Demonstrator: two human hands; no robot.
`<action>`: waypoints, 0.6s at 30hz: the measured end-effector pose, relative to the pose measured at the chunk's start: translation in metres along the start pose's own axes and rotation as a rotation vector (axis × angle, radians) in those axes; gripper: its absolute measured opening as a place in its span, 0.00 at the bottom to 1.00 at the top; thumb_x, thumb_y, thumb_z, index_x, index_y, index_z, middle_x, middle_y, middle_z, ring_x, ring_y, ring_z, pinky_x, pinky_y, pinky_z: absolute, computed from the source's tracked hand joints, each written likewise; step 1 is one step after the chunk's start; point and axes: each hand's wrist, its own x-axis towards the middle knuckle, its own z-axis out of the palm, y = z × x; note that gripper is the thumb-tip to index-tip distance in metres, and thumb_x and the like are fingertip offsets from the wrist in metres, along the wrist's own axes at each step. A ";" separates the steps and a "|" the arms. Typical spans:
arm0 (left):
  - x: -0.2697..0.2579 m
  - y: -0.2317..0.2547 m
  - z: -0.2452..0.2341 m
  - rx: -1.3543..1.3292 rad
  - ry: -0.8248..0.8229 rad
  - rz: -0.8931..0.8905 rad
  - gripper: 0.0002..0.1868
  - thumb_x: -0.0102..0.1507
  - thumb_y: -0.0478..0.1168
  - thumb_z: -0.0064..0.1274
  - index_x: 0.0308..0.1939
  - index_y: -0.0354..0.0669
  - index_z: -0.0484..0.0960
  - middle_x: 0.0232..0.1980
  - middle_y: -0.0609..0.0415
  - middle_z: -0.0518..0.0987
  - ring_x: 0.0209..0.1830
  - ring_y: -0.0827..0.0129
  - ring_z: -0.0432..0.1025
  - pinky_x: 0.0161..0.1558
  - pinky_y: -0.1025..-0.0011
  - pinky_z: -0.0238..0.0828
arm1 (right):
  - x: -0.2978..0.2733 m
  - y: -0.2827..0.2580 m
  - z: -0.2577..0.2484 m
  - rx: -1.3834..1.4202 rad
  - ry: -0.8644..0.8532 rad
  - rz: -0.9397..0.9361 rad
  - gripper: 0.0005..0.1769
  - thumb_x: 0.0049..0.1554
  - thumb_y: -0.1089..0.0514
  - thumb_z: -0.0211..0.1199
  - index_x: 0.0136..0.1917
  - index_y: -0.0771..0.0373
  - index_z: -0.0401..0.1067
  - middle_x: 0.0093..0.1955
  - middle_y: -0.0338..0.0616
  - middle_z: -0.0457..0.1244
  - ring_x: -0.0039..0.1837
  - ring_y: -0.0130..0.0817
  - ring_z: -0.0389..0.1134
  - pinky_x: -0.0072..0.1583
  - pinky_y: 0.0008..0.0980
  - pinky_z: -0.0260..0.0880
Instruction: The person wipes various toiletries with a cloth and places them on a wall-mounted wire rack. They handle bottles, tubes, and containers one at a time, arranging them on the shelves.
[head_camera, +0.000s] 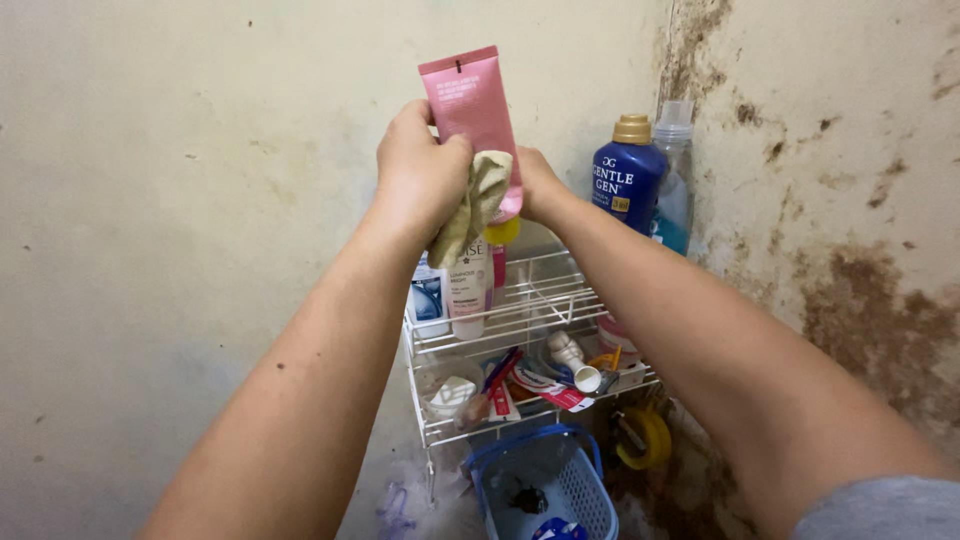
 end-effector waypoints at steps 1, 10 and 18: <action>0.002 -0.001 -0.001 0.003 0.006 -0.015 0.17 0.57 0.36 0.52 0.49 0.36 0.81 0.44 0.42 0.85 0.45 0.57 0.82 0.50 0.63 0.77 | -0.002 -0.001 -0.003 -0.033 0.013 -0.081 0.25 0.49 0.47 0.71 0.56 0.60 0.74 0.55 0.54 0.69 0.57 0.48 0.72 0.56 0.40 0.71; 0.029 -0.016 0.020 0.051 0.022 -0.065 0.19 0.55 0.36 0.52 0.50 0.39 0.82 0.47 0.41 0.85 0.50 0.53 0.80 0.54 0.62 0.74 | -0.026 0.006 -0.026 -0.011 0.010 0.056 0.23 0.51 0.68 0.69 0.60 0.61 0.72 0.61 0.50 0.62 0.59 0.42 0.72 0.58 0.36 0.75; 0.032 -0.024 0.063 0.182 -0.058 -0.072 0.17 0.56 0.38 0.53 0.48 0.41 0.83 0.50 0.39 0.83 0.54 0.46 0.76 0.56 0.54 0.71 | -0.044 0.016 -0.029 0.414 -0.070 0.400 0.20 0.56 0.76 0.56 0.60 0.64 0.65 0.55 0.50 0.64 0.52 0.39 0.73 0.48 0.38 0.82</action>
